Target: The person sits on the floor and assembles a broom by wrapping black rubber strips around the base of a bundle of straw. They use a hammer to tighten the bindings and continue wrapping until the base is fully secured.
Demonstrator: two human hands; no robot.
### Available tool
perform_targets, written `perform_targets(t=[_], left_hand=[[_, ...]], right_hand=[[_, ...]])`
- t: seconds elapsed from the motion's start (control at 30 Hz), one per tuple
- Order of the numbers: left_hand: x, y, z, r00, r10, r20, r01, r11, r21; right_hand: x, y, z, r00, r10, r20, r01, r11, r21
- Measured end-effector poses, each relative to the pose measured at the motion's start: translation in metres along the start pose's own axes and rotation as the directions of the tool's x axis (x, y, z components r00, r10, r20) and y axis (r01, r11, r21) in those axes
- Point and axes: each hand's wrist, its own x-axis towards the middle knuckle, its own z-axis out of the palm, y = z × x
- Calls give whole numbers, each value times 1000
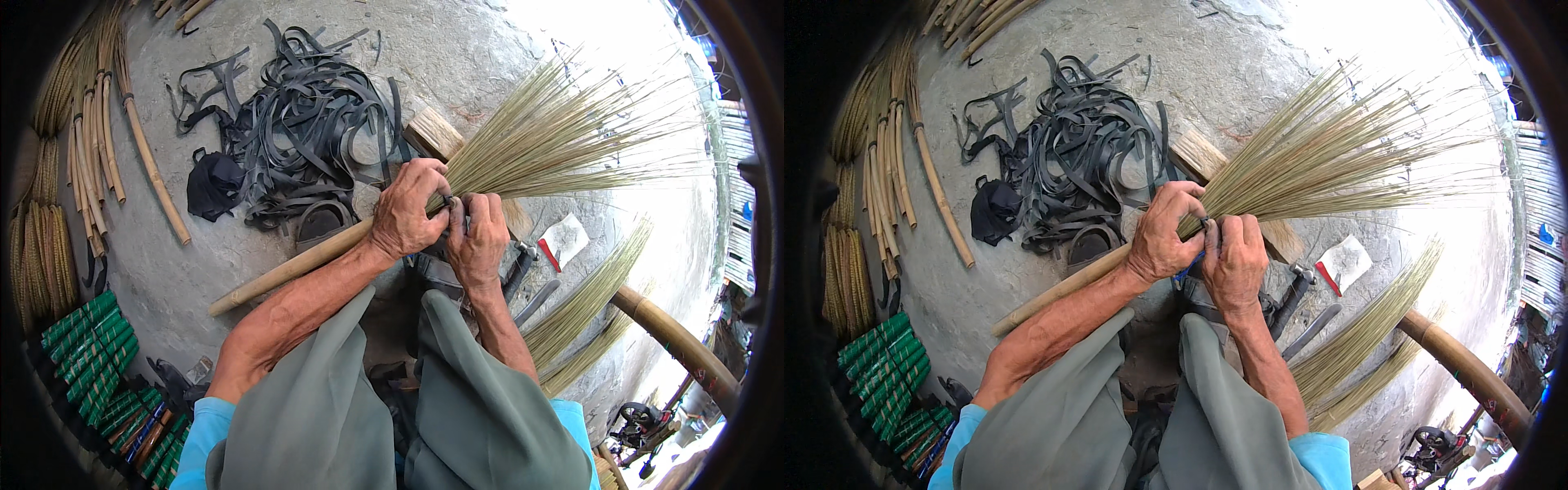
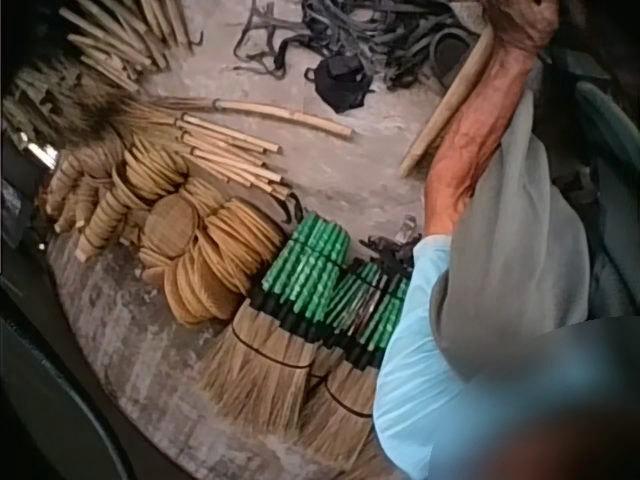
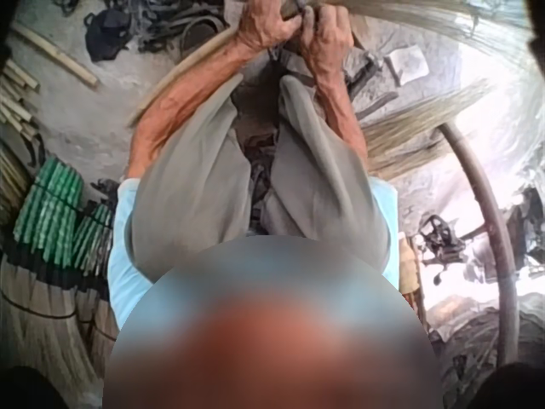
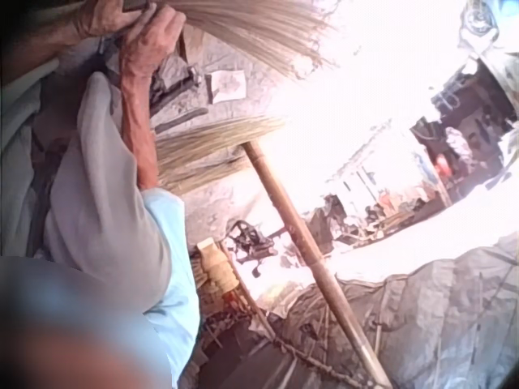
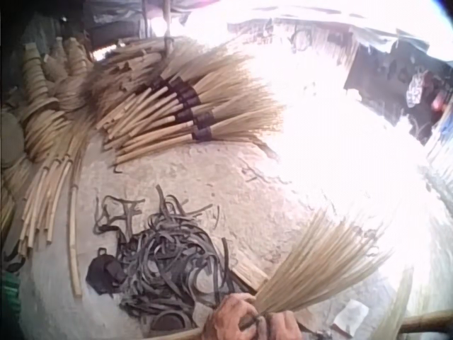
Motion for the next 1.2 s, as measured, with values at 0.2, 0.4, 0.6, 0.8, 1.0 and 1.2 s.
perform_targets(t=[0.2,0.4,0.6,0.8,1.0,1.2], left_hand=[[-4,-2,1,999,-49,-1,49,995,-82],[-5,-4,1,998,-67,10,68,994,-87],[-4,-6,1,995,-94,18,96,985,-140],[-4,-9,0,997,-73,28,76,986,-151],[-7,-12,1,998,-60,34,65,981,-184],[-4,-12,-3,997,-60,55,70,980,-189]], right_hand=[[8,-2,-11,990,-100,95,108,991,-81],[18,1,-20,963,-188,192,215,968,-127],[23,1,-26,925,-266,269,302,948,-102],[32,0,-31,957,-75,280,69,997,31],[37,-10,-31,952,-24,304,-6,995,99],[-5,18,-49,984,19,174,-46,987,151]])
